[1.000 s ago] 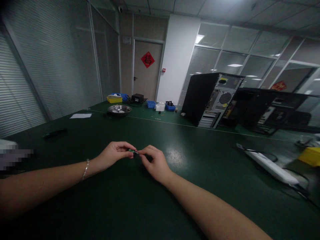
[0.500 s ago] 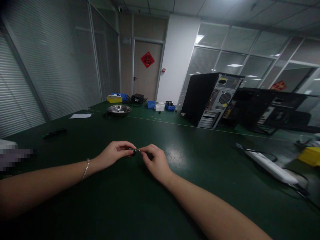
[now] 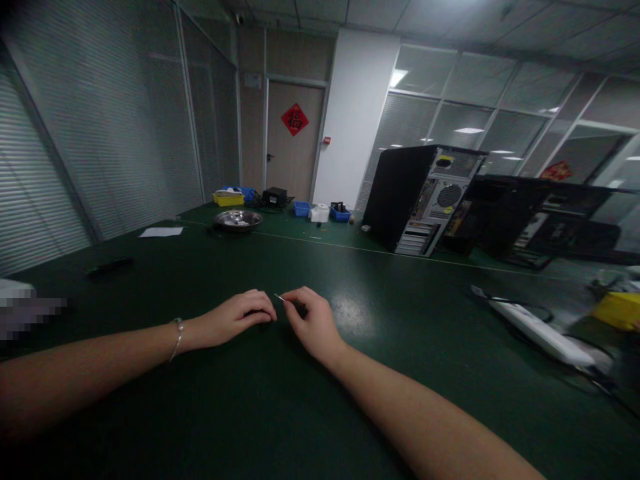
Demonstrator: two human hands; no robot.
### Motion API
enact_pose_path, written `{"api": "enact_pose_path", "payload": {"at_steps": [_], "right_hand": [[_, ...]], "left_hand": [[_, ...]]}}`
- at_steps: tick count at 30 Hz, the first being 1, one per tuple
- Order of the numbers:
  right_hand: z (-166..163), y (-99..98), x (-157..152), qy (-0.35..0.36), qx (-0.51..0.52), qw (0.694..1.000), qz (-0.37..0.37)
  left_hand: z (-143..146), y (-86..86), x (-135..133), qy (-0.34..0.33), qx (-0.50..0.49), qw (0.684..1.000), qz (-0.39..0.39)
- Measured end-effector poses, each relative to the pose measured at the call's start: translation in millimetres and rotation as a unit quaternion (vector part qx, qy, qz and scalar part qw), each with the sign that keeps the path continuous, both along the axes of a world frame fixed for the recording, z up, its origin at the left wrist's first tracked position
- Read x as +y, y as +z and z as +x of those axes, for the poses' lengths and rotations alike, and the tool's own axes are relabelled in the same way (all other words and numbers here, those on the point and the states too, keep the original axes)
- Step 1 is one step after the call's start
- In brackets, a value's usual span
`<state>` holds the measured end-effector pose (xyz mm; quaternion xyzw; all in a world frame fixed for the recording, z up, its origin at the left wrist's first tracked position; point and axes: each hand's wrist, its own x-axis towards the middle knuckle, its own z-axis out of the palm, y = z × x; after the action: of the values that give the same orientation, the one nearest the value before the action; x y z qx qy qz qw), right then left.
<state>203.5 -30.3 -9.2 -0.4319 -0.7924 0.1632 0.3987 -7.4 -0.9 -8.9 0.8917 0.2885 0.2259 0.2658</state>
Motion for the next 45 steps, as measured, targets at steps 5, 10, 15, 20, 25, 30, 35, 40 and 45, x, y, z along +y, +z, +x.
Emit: {"api": "enact_pose_path", "payload": {"at_steps": [5, 10, 15, 20, 25, 30, 35, 40, 45], "right_hand": [[-1.6, 0.9, -0.6, 0.001, -0.001, 1.000, 0.002], [-0.3, -1.1, 2.1, 0.000, -0.007, 1.000, -0.005], [2.8, 1.7, 4.6, 0.003, -0.055, 0.998, -0.041], [3.6, 4.5, 1.4, 0.028, -0.124, 0.989, -0.080], [1.3, 3.7, 0.2, 0.025, -0.164, 0.984, -0.064], [0.9, 2.0, 1.5, 0.029, -0.165, 0.984, -0.057], [2.9, -5.6, 3.0, 0.010, -0.084, 0.996, -0.031], [3.5, -5.4, 1.7, 0.007, 0.017, 1.000, 0.010], [0.9, -1.7, -3.0, 0.021, 0.018, 0.999, 0.036]], "left_hand": [[-0.6, -0.6, -2.7, -0.015, 0.018, 1.000, 0.018], [-0.9, -0.8, -2.8, -0.015, 0.003, 1.000, 0.023], [-0.2, 3.0, -6.2, 0.053, -0.029, 0.998, 0.010], [-0.6, 5.1, -8.7, 0.113, 0.038, 0.993, 0.022], [-0.3, 4.2, -8.9, 0.108, 0.086, 0.989, 0.045], [-1.0, 2.8, -8.9, 0.099, 0.056, 0.993, 0.025], [-2.2, 0.9, -5.2, 0.098, -0.057, 0.992, -0.056], [0.8, -3.1, -1.1, 0.069, -0.159, 0.969, -0.179], [3.1, -3.9, -3.7, 0.060, -0.170, 0.962, -0.205]]}}
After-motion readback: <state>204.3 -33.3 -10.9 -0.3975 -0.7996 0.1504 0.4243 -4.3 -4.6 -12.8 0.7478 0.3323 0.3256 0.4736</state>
